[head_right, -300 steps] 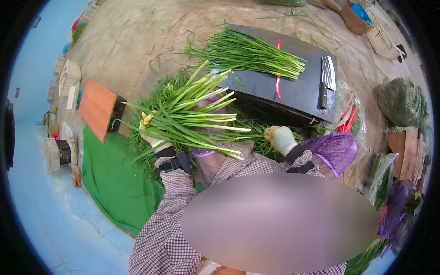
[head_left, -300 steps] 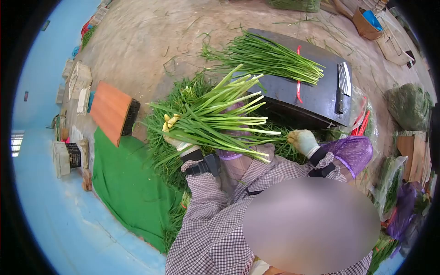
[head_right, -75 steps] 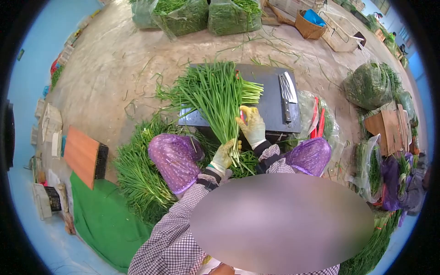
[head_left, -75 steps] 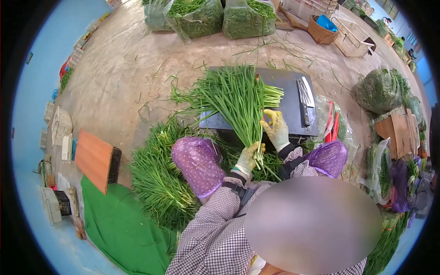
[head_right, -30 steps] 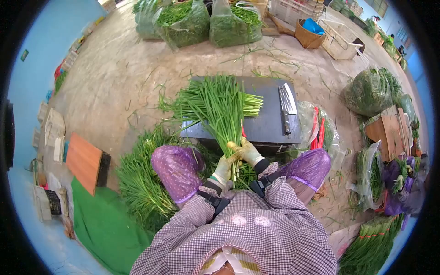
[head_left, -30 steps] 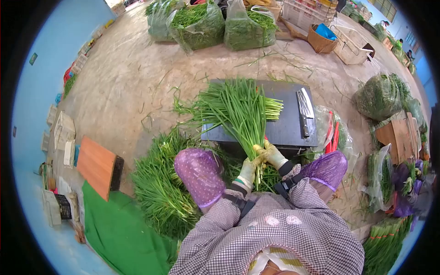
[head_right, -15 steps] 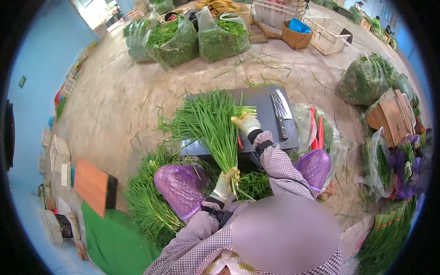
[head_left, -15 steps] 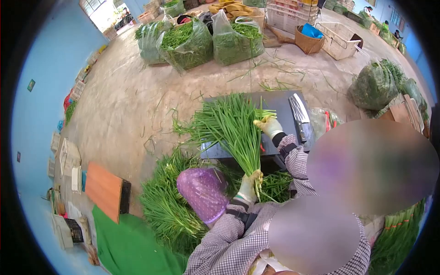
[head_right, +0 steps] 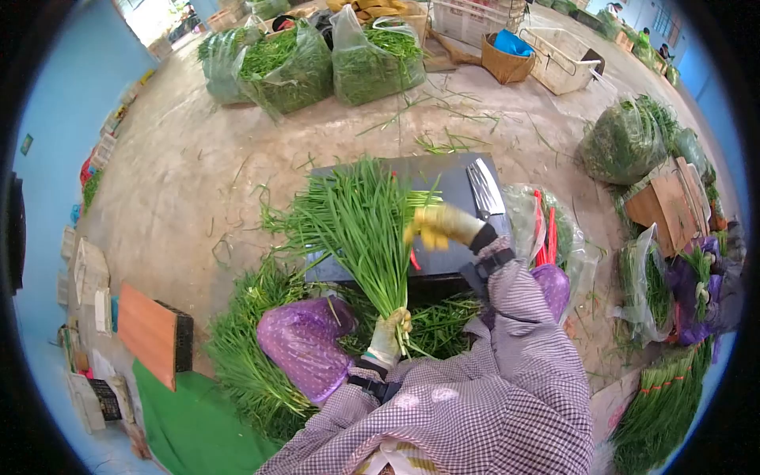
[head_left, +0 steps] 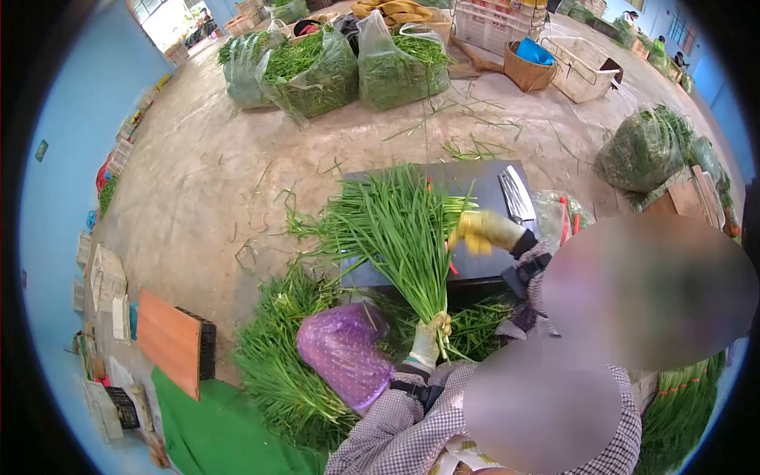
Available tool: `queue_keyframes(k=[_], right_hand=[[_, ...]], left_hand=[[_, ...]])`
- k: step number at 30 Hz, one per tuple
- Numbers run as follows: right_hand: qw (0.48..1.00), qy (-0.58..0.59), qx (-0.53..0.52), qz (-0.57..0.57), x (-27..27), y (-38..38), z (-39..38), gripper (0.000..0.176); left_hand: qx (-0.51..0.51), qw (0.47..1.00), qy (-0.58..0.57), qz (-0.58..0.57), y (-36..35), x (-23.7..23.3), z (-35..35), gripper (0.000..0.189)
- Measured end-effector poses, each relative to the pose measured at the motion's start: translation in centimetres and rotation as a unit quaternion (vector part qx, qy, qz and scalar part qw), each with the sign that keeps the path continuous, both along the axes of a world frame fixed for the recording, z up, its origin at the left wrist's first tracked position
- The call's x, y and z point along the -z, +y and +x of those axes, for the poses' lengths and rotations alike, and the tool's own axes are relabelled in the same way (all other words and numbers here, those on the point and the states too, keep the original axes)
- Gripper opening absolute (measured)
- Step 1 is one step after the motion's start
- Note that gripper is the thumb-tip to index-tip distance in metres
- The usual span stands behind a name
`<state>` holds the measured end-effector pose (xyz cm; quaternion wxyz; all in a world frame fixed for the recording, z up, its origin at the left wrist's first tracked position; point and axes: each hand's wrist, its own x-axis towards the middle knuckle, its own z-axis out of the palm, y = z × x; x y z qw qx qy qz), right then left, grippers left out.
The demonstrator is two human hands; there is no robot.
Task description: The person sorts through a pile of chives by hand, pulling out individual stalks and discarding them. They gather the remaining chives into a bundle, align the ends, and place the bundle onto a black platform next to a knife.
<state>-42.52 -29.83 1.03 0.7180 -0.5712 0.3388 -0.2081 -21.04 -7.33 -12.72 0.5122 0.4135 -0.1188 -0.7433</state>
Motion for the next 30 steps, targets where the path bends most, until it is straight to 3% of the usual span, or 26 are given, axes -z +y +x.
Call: queue_keyframes(k=[1,2,3,6,9,10,13,14,17,18,19,21,22,23,24,25,27,28,29,30], right_hand=[[0.986,-0.025,-0.166,0.011,-2.9,1.7,-0.2,0.063],[0.973,0.146,-0.175,0.020,-2.8,1.4,0.1,0.066],[0.932,0.312,-0.179,0.031,-2.3,1.0,0.3,0.068],[0.903,0.423,-0.046,0.053,2.6,-2.4,-0.2,0.070],[0.940,0.315,0.130,-0.015,7.9,-2.5,2.6,0.065],[0.951,0.233,0.202,0.003,9.5,-2.7,3.5,0.051],[0.938,0.203,0.279,-0.028,9.4,-3.2,3.8,0.036],[0.906,0.037,0.415,0.072,8.8,-2.3,4.2,0.028],[0.912,-0.102,0.395,0.049,8.6,-3.2,1.2,0.025],[0.901,-0.148,0.405,0.039,5.3,-1.8,1.8,0.026],[0.912,-0.125,0.390,-0.019,4.3,-1.4,1.3,0.028],[0.964,-0.084,0.236,-0.087,0.3,0.8,0.4,0.036],[0.999,-0.031,0.024,0.006,-3.1,1.8,0.5,0.037],[0.977,0.021,-0.188,0.098,-5.7,2.6,0.9,0.039],[0.930,0.148,-0.315,0.122,-6.0,3.4,1.8,0.043],[0.927,0.154,-0.318,0.122,-5.7,3.9,2.1,0.040],[0.947,0.245,-0.167,-0.127,-2.0,2.1,2.2,0.033],[0.937,0.318,-0.025,-0.143,-3.2,1.1,3.7,0.025],[0.875,0.288,0.107,-0.373,1.2,-0.8,3.7,0.020],[0.777,0.353,0.131,-0.504,3.3,-2.2,4.1,0.018]], left_hand=[[0.001,1.000,0.002,-0.001,-0.3,0.3,0.0,0.014],[0.004,1.000,0.004,0.000,-0.3,0.6,0.0,0.014],[0.009,1.000,0.007,0.001,-0.3,0.8,0.0,0.014],[0.010,1.000,0.008,0.006,-0.2,0.4,-0.3,0.014],[0.013,1.000,-0.012,0.012,-0.2,-0.1,0.0,0.015],[0.013,1.000,-0.014,0.011,-0.2,-0.2,0.0,0.016],[0.013,1.000,-0.020,0.013,0.0,-0.3,0.2,0.018],[0.018,0.999,-0.023,0.017,0.0,-0.2,0.3,0.018],[0.022,0.999,-0.024,0.010,-0.2,-0.5,0.3,0.018],[0.023,1.000,-0.020,0.008,-0.3,-0.4,0.2,0.018],[0.023,1.000,-0.014,0.007,-0.5,-0.4,0.2,0.017],[0.018,1.000,-0.011,0.016,-0.4,0.0,0.0,0.017],[0.016,1.000,-0.011,0.019,-0.4,0.3,0.0,0.017],[0.012,0.999,-0.018,0.031,-0.4,0.5,0.0,0.017],[0.008,0.999,-0.025,0.043,-0.6,0.8,0.0,0.017],[0.006,0.998,-0.031,0.056,-0.5,0.8,-0.2,0.017],[0.001,0.999,-0.012,0.047,-0.3,0.6,-0.1,0.017],[-0.004,0.999,-0.002,0.039,-0.5,0.3,-0.2,0.017],[-0.001,0.999,-0.002,0.040,-0.6,0.2,-0.3,0.017],[0.002,0.999,-0.003,0.041,-0.5,0.1,-0.3,0.017]])
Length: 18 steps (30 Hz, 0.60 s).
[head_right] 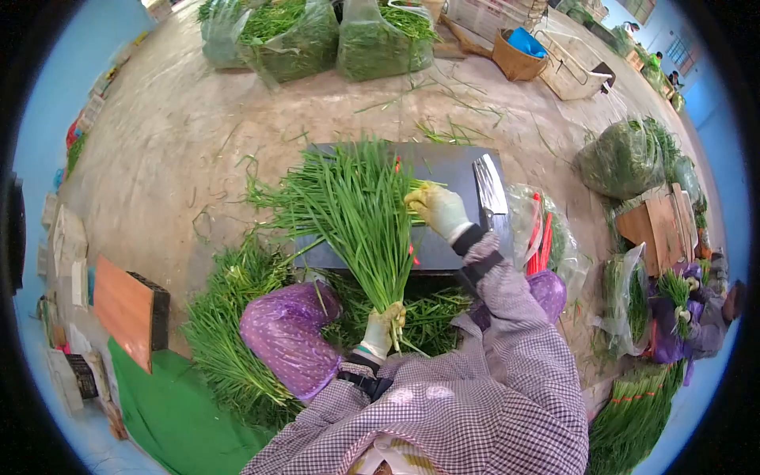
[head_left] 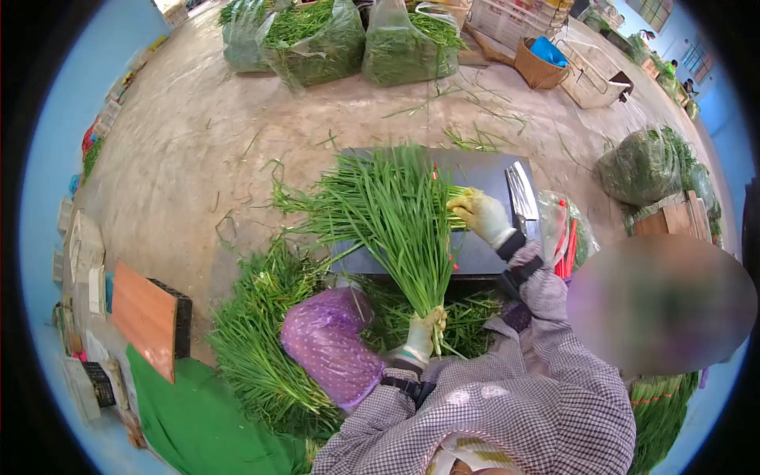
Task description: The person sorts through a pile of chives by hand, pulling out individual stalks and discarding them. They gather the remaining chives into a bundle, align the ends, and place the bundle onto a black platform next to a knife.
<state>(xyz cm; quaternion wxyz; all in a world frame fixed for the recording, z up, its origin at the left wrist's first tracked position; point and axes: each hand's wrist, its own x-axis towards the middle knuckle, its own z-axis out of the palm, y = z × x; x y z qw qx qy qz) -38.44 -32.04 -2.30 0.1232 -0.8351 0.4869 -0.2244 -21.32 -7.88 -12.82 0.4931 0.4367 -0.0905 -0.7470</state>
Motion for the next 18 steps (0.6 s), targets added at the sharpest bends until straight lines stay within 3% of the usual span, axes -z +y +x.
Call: queue_keyframes(k=[3,7,8,10,12,15,16,18], right_hand=[[0.985,0.162,0.042,-0.030,2.3,-1.1,2.9,0.021],[0.965,0.254,0.042,-0.053,3.8,-1.9,4.6,0.013],[0.926,0.362,0.079,-0.077,3.8,-2.1,4.8,0.009],[0.972,0.153,0.157,-0.089,4.2,-3.5,2.9,0.011],[0.966,-0.067,0.242,-0.063,3.9,-5.0,1.0,0.017],[0.961,-0.265,0.059,0.061,2.4,-4.7,-0.7,0.023],[0.915,-0.280,-0.075,0.282,-0.5,-3.6,-0.6,0.027],[0.854,-0.196,-0.149,0.459,-4.8,-2.7,1.3,0.027]], left_hand=[[0.002,1.000,-0.016,0.009,0.0,0.3,0.1,0.019],[-0.003,1.000,0.002,0.012,0.3,0.5,0.1,0.016],[-0.002,1.000,0.002,0.012,0.3,0.7,0.1,0.016],[0.002,1.000,0.003,0.010,0.2,0.7,0.2,0.017],[0.006,1.000,0.005,0.009,0.1,0.7,0.2,0.018],[-0.011,1.000,0.021,0.008,0.1,0.2,0.0,0.018],[-0.007,1.000,0.019,0.010,0.0,0.3,-0.1,0.017],[0.000,1.000,0.011,0.014,0.0,0.6,0.0,0.017]])
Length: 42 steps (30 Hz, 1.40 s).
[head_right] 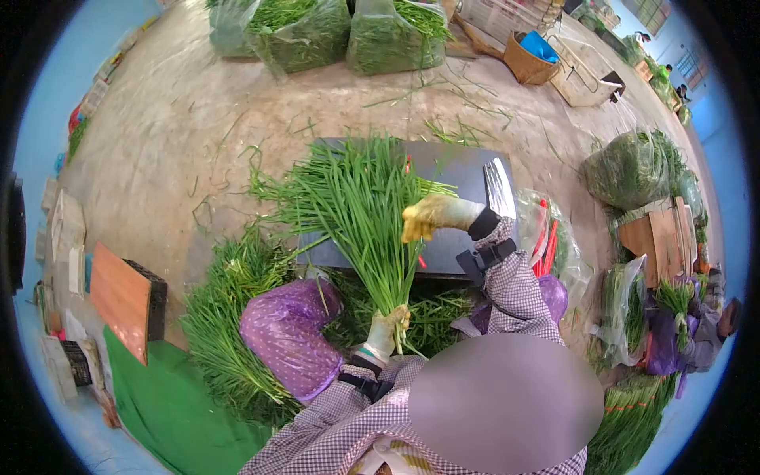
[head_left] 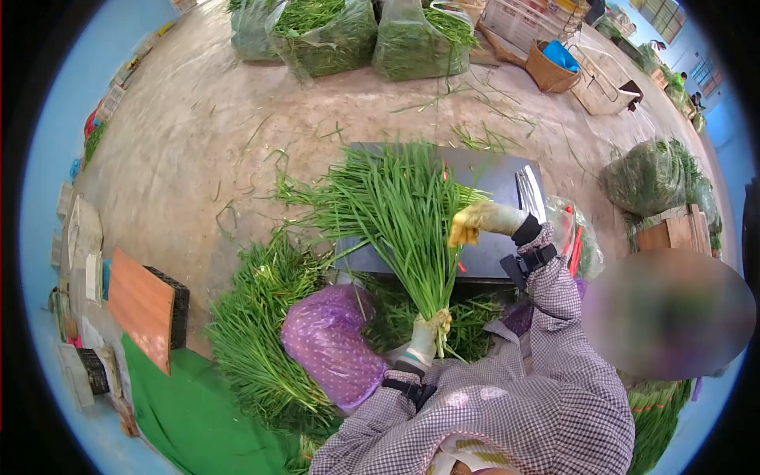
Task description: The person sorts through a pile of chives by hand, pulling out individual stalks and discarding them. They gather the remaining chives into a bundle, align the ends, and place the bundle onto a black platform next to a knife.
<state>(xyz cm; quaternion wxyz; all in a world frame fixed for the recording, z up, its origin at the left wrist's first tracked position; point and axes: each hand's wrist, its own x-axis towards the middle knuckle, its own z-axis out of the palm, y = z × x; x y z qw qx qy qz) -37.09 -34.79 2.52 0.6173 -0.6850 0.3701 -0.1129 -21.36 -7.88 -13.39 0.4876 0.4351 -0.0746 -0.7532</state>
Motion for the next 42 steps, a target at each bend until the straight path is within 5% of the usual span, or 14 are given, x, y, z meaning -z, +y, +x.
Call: queue_keyframes(k=[1,3,5,15,18,23,25,27,30,33,37,38,40,42], right_hand=[[0.994,0.026,-0.073,0.077,-0.7,0.1,1.3,0.028],[0.980,0.030,0.036,-0.194,3.6,-3.1,3.7,0.022],[0.849,0.101,0.148,-0.498,4.5,-5.3,7.3,0.019],[0.769,0.398,0.067,-0.495,10.9,-10.0,13.4,0.014],[0.796,0.341,0.203,-0.456,10.0,-11.1,12.4,0.014],[0.850,-0.013,0.363,-0.381,4.4,-9.7,6.6,0.012],[0.768,-0.027,0.295,-0.568,4.2,-8.8,2.6,0.014],[0.819,-0.132,0.417,-0.370,1.2,-5.9,-0.4,0.017],[0.770,-0.261,0.509,-0.283,-3.6,-3.2,-5.1,0.017],[0.768,-0.255,0.485,-0.332,-7.7,-0.2,-9.3,0.018],[0.976,-0.055,0.135,-0.162,-7.8,6.4,-11.6,0.041],[0.982,-0.030,0.029,-0.183,-4.7,7.4,-11.8,0.040],[0.874,0.355,0.015,-0.331,-2.3,9.7,-9.1,0.030],[0.862,0.213,0.140,-0.439,2.0,7.3,-6.2,0.022]], left_hand=[[0.003,1.000,-0.002,0.000,0.1,-0.1,0.0,0.017],[0.008,1.000,-0.008,-0.002,0.0,-0.4,0.0,0.017],[0.008,1.000,-0.018,0.000,0.1,0.0,-0.1,0.015],[0.006,0.999,0.008,0.038,-0.1,-0.7,-0.1,0.017],[0.007,0.999,0.024,0.035,0.0,-1.1,0.0,0.016],[0.015,0.999,0.021,0.023,-0.1,-1.2,-0.1,0.014],[0.007,0.999,0.031,0.009,-0.1,-0.8,-0.2,0.013],[-0.006,0.999,0.043,-0.004,0.0,-0.6,-0.4,0.011],[-0.011,1.000,0.022,-0.003,0.2,-0.4,-0.4,0.012],[0.004,1.000,0.022,-0.013,0.4,0.2,0.0,0.012],[0.006,0.997,0.070,-0.034,0.2,-0.2,0.0,0.015],[0.005,0.996,0.083,-0.042,0.2,-0.2,0.0,0.015],[0.004,0.996,0.078,-0.040,0.4,-0.8,-0.2,0.015],[-0.002,0.997,0.067,-0.030,0.4,-0.9,-0.4,0.014]])
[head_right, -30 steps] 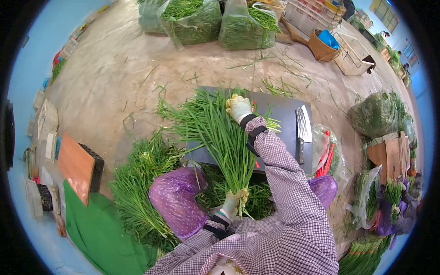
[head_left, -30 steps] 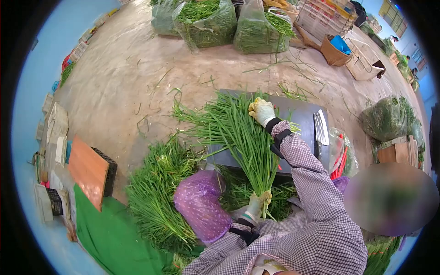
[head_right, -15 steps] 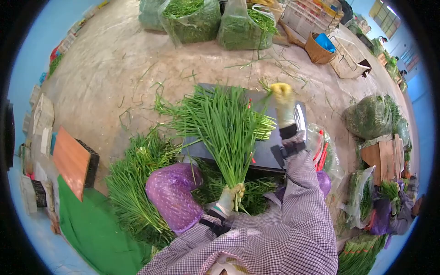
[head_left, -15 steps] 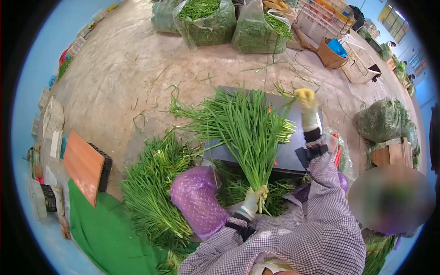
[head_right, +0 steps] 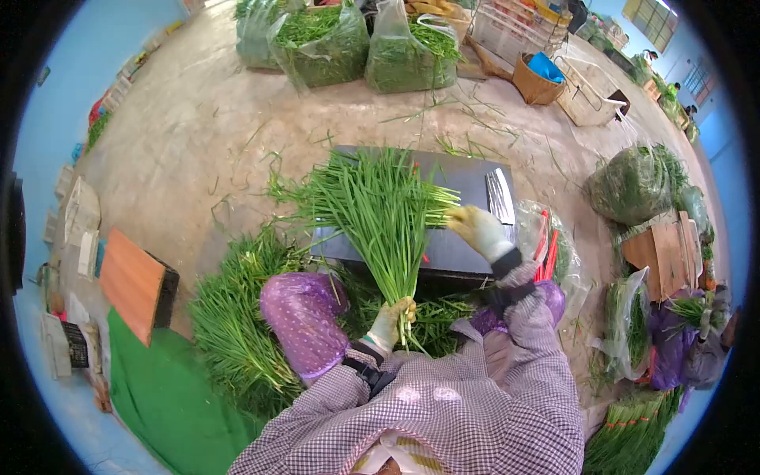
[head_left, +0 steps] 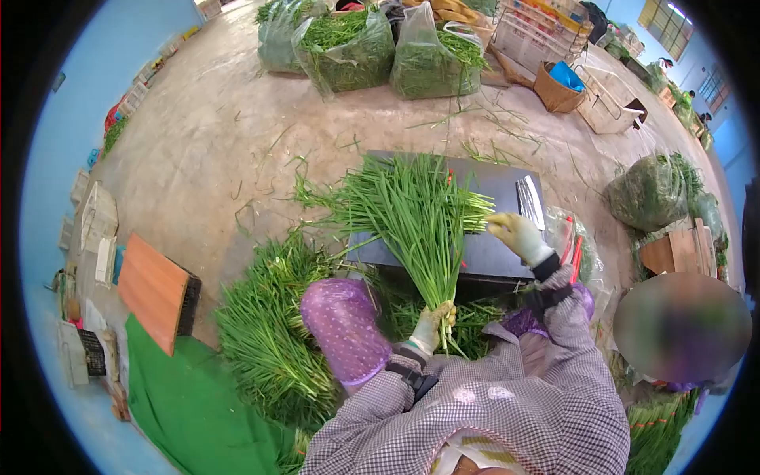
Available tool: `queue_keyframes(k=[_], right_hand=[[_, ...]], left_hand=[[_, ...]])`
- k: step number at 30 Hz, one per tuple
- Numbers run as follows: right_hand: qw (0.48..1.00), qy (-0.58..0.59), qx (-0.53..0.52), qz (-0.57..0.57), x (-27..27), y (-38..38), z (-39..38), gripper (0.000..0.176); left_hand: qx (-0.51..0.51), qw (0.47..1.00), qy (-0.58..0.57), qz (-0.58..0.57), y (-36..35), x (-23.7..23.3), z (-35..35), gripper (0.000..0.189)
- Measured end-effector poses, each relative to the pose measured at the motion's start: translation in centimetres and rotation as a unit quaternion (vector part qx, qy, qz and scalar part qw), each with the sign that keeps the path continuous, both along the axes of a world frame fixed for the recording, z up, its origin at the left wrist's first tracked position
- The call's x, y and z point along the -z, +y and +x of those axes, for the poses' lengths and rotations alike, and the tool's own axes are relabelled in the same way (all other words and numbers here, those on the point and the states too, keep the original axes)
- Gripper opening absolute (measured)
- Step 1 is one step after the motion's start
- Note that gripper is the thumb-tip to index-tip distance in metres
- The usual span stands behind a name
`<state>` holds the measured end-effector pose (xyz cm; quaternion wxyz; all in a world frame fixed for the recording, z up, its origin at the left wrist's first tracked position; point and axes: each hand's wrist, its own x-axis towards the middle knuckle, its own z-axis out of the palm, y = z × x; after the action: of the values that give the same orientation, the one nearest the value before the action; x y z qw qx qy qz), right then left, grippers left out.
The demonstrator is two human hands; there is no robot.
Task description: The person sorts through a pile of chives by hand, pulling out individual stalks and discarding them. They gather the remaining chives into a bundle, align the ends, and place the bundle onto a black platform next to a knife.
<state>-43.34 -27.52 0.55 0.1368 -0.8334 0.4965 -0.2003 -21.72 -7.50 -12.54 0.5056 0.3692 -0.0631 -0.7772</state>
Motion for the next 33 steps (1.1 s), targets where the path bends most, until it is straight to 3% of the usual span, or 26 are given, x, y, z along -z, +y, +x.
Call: queue_keyframes(k=[2,4,8,14,17,20,23,27,28,31,33], right_hand=[[0.991,-0.115,-0.031,-0.059,-0.8,-3.1,5.5,0.021],[0.987,-0.116,-0.041,-0.101,-1.8,-6.7,11.0,0.019],[0.992,0.003,-0.056,-0.109,3.6,-16.0,19.0,0.019],[0.980,0.187,-0.026,-0.055,7.6,-20.7,22.3,0.020],[0.983,0.075,0.167,-0.033,8.9,-25.6,21.9,0.015],[0.997,-0.011,0.023,-0.070,6.5,-27.1,20.4,0.013],[0.975,0.070,-0.197,-0.078,5.7,-25.1,21.4,0.017],[0.952,0.274,-0.129,0.035,7.9,-27.0,23.6,0.025],[0.974,0.219,-0.066,-0.007,8.3,-26.7,23.7,0.026],[0.996,-0.034,0.050,0.059,8.5,-29.4,22.8,0.022],[0.999,0.006,0.031,0.015,7.3,-30.9,22.2,0.018]], left_hand=[[0.011,1.000,-0.018,0.014,0.2,0.0,-0.2,0.014],[0.018,0.999,-0.033,0.006,0.1,0.9,-0.4,0.015],[0.023,0.999,-0.022,-0.005,-0.1,1.4,-0.5,0.018],[0.019,1.000,0.022,-0.001,0.3,1.3,-0.2,0.019],[0.018,0.999,0.027,0.015,0.3,1.2,-0.6,0.021],[0.018,0.999,0.030,0.011,0.2,1.8,-0.6,0.020],[0.004,0.999,0.034,0.041,0.1,1.2,-0.9,0.018],[0.008,0.999,0.024,0.035,0.3,1.7,-1.0,0.022],[0.007,0.999,0.024,0.037,0.4,1.6,-0.9,0.022],[0.006,0.999,0.014,0.049,0.5,1.2,-1.0,0.022],[0.009,0.998,-0.012,0.063,0.7,1.3,-1.2,0.021]])
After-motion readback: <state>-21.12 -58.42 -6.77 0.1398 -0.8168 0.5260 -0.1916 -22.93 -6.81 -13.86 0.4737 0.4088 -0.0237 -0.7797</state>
